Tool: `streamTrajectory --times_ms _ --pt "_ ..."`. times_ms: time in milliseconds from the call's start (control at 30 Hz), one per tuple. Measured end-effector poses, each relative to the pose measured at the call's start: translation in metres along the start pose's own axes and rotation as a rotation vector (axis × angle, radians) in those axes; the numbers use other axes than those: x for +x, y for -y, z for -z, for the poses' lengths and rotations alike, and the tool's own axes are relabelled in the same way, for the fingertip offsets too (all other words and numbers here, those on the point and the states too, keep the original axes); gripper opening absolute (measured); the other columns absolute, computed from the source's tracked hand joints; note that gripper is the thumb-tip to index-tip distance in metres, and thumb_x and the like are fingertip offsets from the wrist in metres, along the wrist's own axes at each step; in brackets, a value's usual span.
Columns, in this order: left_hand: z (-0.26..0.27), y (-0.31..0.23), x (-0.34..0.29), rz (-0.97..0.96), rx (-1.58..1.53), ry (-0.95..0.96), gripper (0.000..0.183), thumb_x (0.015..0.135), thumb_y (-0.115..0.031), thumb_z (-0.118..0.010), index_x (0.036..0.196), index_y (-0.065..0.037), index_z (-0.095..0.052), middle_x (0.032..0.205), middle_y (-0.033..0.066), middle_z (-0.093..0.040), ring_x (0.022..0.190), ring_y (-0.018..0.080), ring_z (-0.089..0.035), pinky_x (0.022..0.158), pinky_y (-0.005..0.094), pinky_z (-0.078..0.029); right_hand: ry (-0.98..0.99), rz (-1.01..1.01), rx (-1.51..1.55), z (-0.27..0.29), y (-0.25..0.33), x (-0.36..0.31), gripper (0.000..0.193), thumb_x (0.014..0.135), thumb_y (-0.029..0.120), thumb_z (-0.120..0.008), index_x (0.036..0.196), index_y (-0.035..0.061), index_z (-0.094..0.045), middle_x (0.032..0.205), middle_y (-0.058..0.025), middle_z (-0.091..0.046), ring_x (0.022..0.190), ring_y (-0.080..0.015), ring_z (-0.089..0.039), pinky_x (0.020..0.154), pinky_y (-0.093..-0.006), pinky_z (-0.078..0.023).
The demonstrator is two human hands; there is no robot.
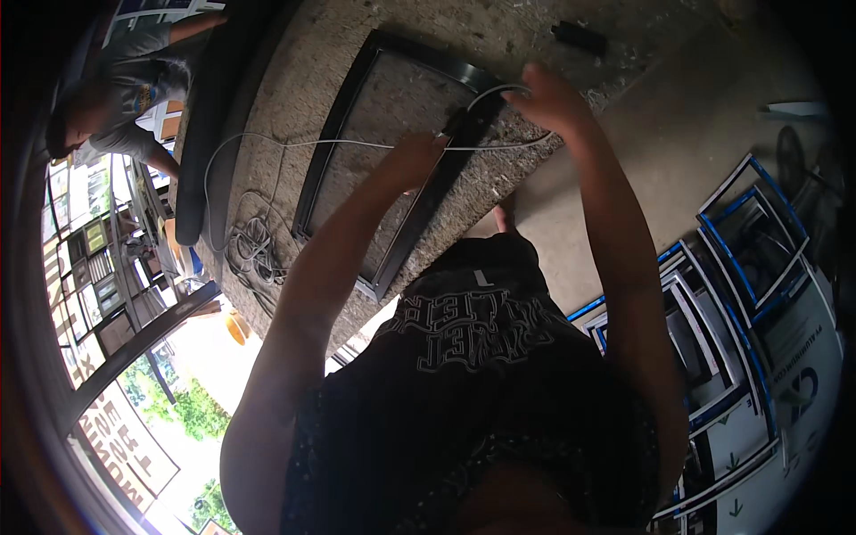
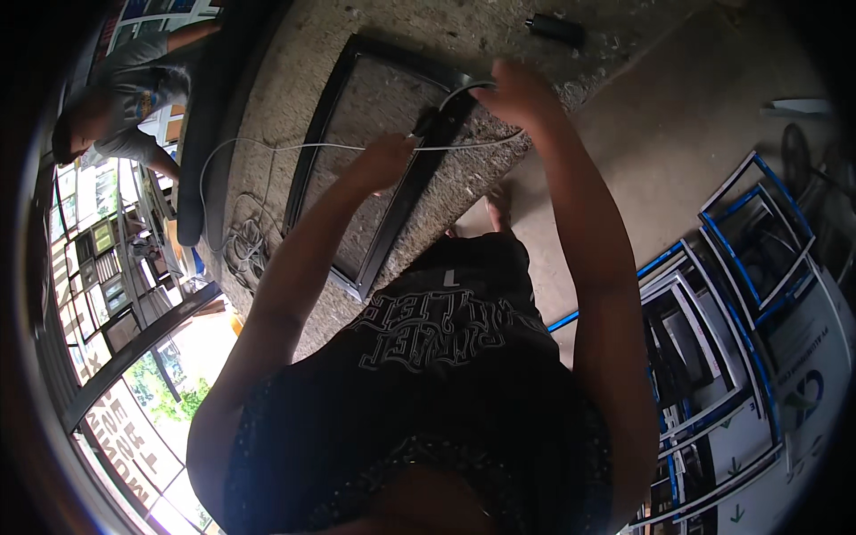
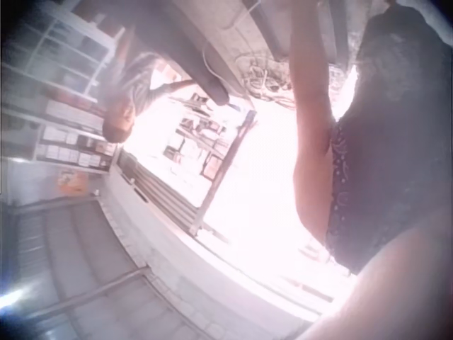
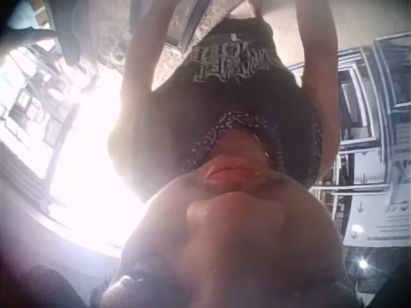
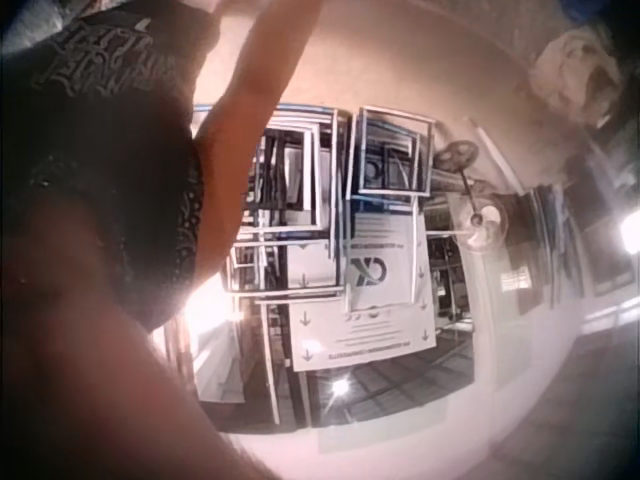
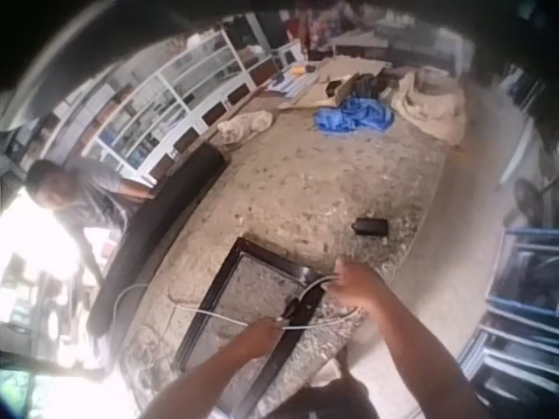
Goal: The person uses a spline roller to press a rubber seal into the groove of a black frame and cuts the spline using scissors.
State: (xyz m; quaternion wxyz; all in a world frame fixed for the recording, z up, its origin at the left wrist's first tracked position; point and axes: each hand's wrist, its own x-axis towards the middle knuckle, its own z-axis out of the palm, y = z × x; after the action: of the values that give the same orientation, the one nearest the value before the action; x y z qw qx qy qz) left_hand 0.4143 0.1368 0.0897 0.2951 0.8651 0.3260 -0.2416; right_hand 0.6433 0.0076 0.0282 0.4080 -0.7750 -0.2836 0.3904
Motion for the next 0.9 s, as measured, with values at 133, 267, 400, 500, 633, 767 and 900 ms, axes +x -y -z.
streamTrajectory --times_ms 133,267,400,500,633,767,900 --pt "-0.01 -0.008 -0.002 0.117 0.024 0.002 0.047 0.104 -0.033 -0.036 0.108 0.007 -0.06 0.105 0.0309 -0.064 0.096 0.0455 -0.064 0.085 0.0527 -0.05 -0.129 0.415 -0.649 -0.018 0.006 0.023 0.036 0.087 0.037 -0.069 0.106 0.0078 -0.064 0.102 -0.0167 -0.066 0.096 -0.0322 -0.066 0.077 -0.0426 -0.053" --pt "-0.019 0.002 0.001 0.086 0.079 -0.012 0.047 0.104 -0.033 -0.037 0.107 0.008 -0.06 0.099 0.032 -0.065 0.093 0.0471 -0.065 0.084 0.053 -0.05 -0.029 0.367 -0.663 -0.021 0.013 0.031 0.014 0.087 0.027 -0.068 0.09 0.0137 -0.071 0.092 -0.0118 -0.069 0.091 -0.0318 -0.067 0.075 -0.0451 -0.053" --pt "-0.023 0.0 0.006 0.046 0.059 -0.056 0.051 0.104 -0.038 -0.037 0.102 0.007 -0.059 0.086 0.0294 -0.066 0.083 0.0457 -0.066 0.077 0.0523 -0.05 -0.137 0.281 -0.571 -0.032 0.006 0.029 0.01 0.086 0.023 -0.068 0.09 0.0143 -0.073 0.086 -0.0111 -0.07 0.086 -0.0311 -0.068 0.072 -0.0451 -0.053" --pt "-0.024 0.004 0.01 0.052 0.062 -0.041 0.052 0.104 -0.039 -0.036 0.101 0.008 -0.059 0.082 0.029 -0.066 0.079 0.0453 -0.067 0.074 0.0522 -0.051 -0.146 0.341 -0.6 -0.033 0.006 0.032 0.009 0.086 0.021 -0.067 0.091 0.0161 -0.073 0.089 -0.0112 -0.07 0.084 -0.0318 -0.068 0.072 -0.0449 -0.053" --pt "-0.017 -0.008 0.021 0.091 0.039 0.0 0.05 0.104 -0.035 -0.037 0.101 0.01 -0.059 0.081 0.0298 -0.066 0.075 0.0442 -0.068 0.07 0.0505 -0.054 -0.118 0.281 -0.574 -0.03 0.004 0.041 0.008 0.086 0.019 -0.067 0.091 0.0172 -0.072 0.088 -0.0105 -0.07 0.084 -0.0324 -0.068 0.073 -0.0457 -0.054" --pt "-0.016 0.004 0.025 -0.013 0.175 -0.053 0.053 0.104 -0.037 -0.036 0.098 0.011 -0.06 0.075 0.0278 -0.065 0.061 0.0401 -0.067 0.059 0.0469 -0.055 -0.13 0.288 -0.626 -0.037 0.005 0.04 0.006 0.086 0.018 -0.067 0.09 0.017 -0.071 0.087 -0.0102 -0.07 0.086 -0.0326 -0.068 0.073 -0.0475 -0.054" --pt "-0.012 -0.012 0.025 0.11 0.088 0.056 0.056 0.104 -0.039 -0.036 0.093 0.011 -0.06 0.069 0.0246 -0.065 0.054 0.0364 -0.066 0.053 0.0445 -0.055 -0.118 0.21 -0.594 -0.036 0.01 0.035 0.006 0.086 0.019 -0.068 0.09 0.0167 -0.071 0.088 -0.01 -0.071 0.088 -0.0328 -0.069 0.073 -0.0479 -0.054"
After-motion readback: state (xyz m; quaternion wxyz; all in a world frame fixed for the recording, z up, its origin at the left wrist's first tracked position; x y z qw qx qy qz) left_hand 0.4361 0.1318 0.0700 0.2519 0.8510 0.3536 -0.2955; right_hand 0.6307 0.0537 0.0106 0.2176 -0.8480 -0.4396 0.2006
